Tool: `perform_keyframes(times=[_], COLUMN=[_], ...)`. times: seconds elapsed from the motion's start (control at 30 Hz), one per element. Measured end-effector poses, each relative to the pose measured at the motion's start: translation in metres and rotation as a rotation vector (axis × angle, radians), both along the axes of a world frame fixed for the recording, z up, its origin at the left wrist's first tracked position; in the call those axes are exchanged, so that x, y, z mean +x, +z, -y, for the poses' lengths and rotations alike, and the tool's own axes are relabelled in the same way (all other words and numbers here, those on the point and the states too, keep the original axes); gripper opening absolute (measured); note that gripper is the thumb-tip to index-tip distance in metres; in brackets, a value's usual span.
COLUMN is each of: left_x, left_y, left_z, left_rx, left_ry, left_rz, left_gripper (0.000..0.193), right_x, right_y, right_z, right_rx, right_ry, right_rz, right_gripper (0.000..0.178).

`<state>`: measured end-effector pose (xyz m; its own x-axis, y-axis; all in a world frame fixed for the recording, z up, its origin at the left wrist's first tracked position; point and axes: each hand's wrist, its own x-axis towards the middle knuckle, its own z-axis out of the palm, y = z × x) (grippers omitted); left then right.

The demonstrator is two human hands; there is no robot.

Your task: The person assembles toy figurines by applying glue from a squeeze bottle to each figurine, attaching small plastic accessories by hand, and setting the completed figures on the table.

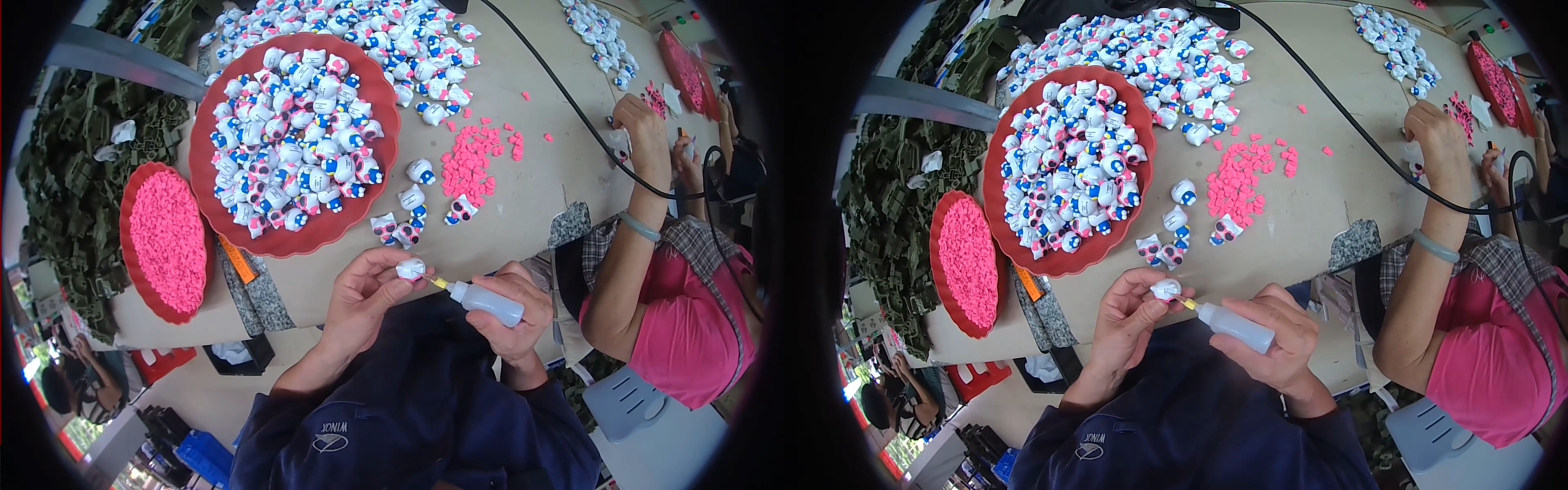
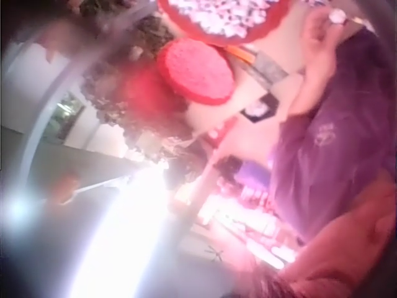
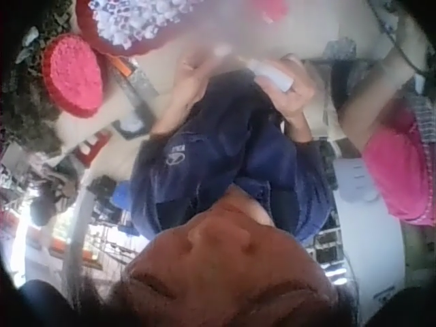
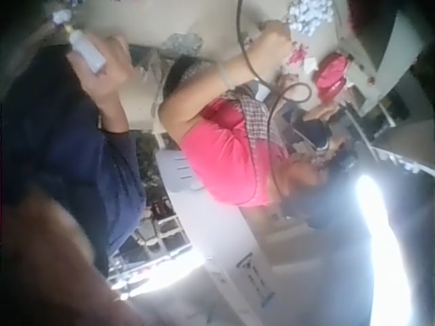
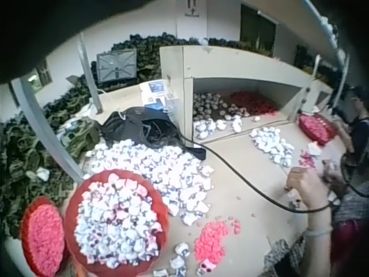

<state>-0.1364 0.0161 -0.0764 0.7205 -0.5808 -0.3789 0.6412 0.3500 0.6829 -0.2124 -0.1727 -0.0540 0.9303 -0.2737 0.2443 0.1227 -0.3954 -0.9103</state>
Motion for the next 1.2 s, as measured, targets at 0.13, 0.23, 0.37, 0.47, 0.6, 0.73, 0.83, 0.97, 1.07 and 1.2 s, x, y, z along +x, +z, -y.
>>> perform_keyframes(times=[0.13, 0.23, 0.37, 0.47, 0.6, 0.73, 0.83, 0.97, 1.07, 1.2], left_x=[0.0, 0.0, 0.001, 0.0, 0.0, 0.0, 0.0, -0.002, -0.004, -0.007], left_y=[-0.001, 0.001, -0.001, 0.0, -0.001, -0.004, -0.004, -0.007, -0.008, -0.009], left_z=[0.001, 0.002, 0.002, 0.002, 0.001, 0.001, 0.001, 0.001, -0.004, -0.009], left_rx=[-0.009, -0.023, -0.014, -0.015, -0.02, -0.008, 0.008, 0.013, 0.04, 0.073], left_ry=[-0.003, -0.007, 0.011, 0.023, 0.031, 0.038, 0.046, 0.067, 0.058, 0.028], left_rz=[-0.006, -0.004, 0.004, 0.002, 0.01, 0.013, 0.017, 0.075, 0.075, 0.067], left_gripper=[0.027, 0.027, 0.026, 0.027, 0.027, 0.026, 0.026, 0.027, 0.028, 0.028], right_x=[0.003, 0.002, 0.0, -0.001, -0.001, 0.002, 0.002, -0.001, 0.004, 0.018], right_y=[-0.002, -0.002, -0.001, -0.001, -0.001, -0.003, -0.003, -0.004, -0.008, -0.024], right_z=[0.003, 0.003, 0.0, 0.001, 0.001, 0.003, 0.004, 0.006, -0.001, 0.002], right_rx=[-0.02, -0.022, 0.003, 0.019, 0.01, -0.003, 0.001, 0.242, 0.395, -0.043], right_ry=[0.049, 0.055, 0.007, -0.016, -0.018, 0.002, 0.023, -0.053, -0.205, -0.181], right_rz=[0.047, 0.05, -0.003, -0.024, -0.029, -0.003, 0.012, -0.084, -0.126, -0.05], right_gripper=[0.041, 0.041, 0.041, 0.041, 0.041, 0.039, 0.039, 0.04, 0.039, 0.033])
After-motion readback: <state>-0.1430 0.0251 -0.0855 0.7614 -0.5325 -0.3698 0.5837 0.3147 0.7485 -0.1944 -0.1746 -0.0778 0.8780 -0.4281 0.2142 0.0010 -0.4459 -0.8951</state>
